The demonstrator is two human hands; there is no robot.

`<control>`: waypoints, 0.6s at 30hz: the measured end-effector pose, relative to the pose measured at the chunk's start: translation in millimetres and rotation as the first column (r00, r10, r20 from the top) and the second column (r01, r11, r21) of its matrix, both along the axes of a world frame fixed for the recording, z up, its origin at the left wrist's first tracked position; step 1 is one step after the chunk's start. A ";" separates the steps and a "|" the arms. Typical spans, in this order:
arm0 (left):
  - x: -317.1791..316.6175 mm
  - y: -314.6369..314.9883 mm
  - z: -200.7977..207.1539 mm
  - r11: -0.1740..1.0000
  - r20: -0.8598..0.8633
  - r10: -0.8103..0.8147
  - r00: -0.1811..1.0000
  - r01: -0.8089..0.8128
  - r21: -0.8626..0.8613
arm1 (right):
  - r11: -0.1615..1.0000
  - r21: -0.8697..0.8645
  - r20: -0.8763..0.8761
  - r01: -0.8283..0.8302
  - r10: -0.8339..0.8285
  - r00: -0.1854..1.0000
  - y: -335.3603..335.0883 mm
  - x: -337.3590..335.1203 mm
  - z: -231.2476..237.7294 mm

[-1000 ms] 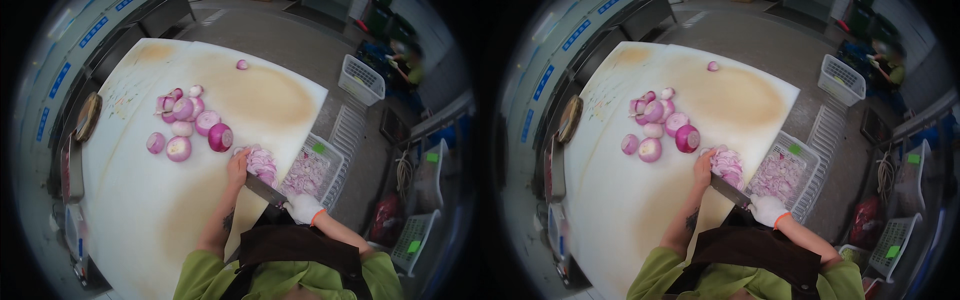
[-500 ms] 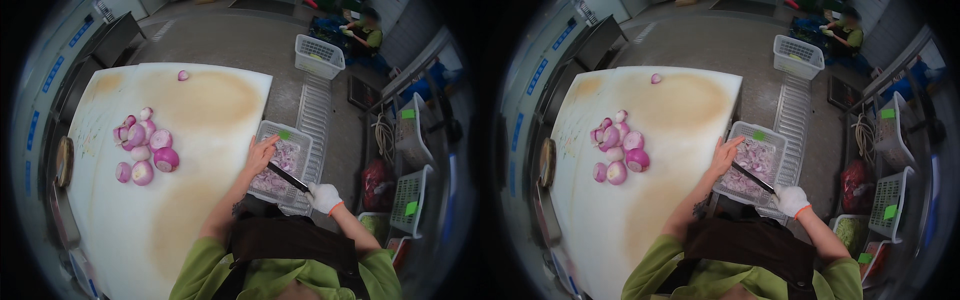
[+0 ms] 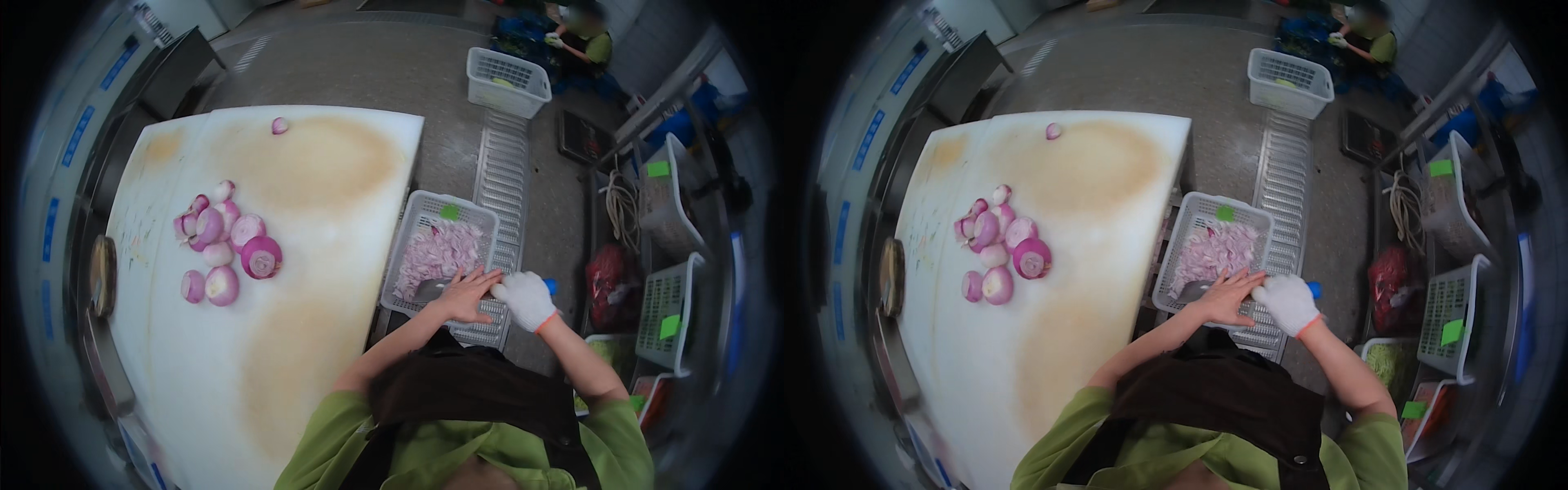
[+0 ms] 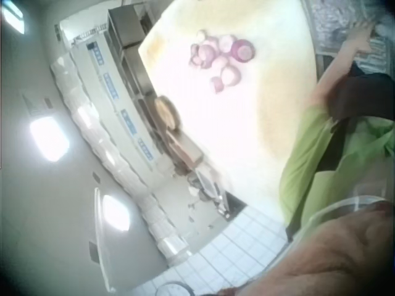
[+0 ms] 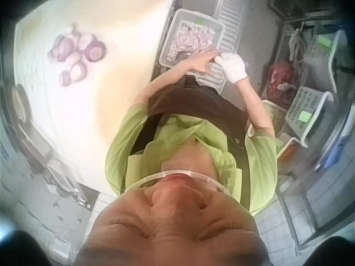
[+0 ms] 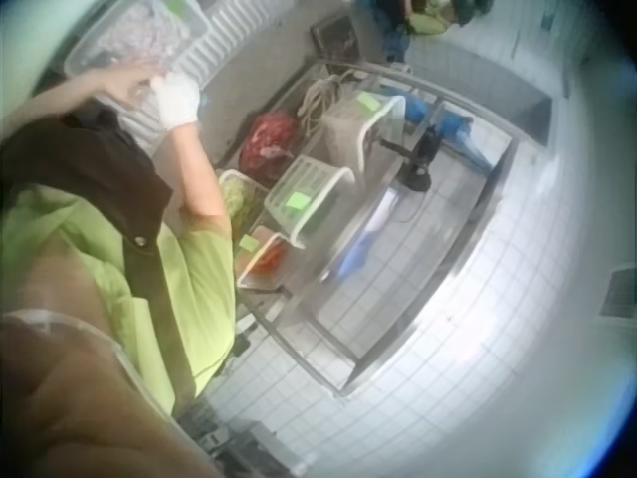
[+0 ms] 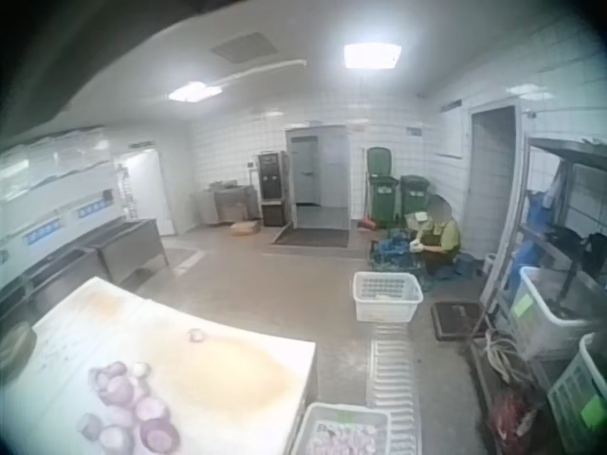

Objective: The person slices red onions into thin rings on a white cutting board using a cleaver. The sliced onions are periodically swept into a white plastic basket. The person wears a green shirt and brown apron while working in a commercial kitchen.

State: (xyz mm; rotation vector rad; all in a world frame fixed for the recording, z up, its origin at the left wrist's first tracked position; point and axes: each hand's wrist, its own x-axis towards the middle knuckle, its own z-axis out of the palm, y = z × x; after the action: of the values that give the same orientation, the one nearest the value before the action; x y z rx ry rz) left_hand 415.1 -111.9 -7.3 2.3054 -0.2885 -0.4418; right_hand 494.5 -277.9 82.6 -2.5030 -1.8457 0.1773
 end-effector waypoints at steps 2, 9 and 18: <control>-3.5 8.2 -1.1 0.996 -0.021 0.033 0.999 -0.031 0.081 | 1.000 0.025 0.024 -0.006 0.006 1.000 -14.2 11.5 11.0; -43.5 40.9 -25.4 0.902 -0.067 0.220 0.973 -0.177 0.394 | 0.960 0.120 0.175 0.253 -0.272 0.946 -60.9 19.8 52.2; -54.7 50.7 44.1 0.939 0.413 0.276 0.868 -0.336 0.078 | 0.980 0.107 0.173 0.170 -0.187 0.967 -6.0 0.9 37.0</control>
State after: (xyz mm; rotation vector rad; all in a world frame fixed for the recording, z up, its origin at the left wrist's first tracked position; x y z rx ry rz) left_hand 360.3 -61.1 36.8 2.5191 -0.0781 0.1796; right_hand 495.3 -283.9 119.6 -2.6816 -1.6278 -0.1418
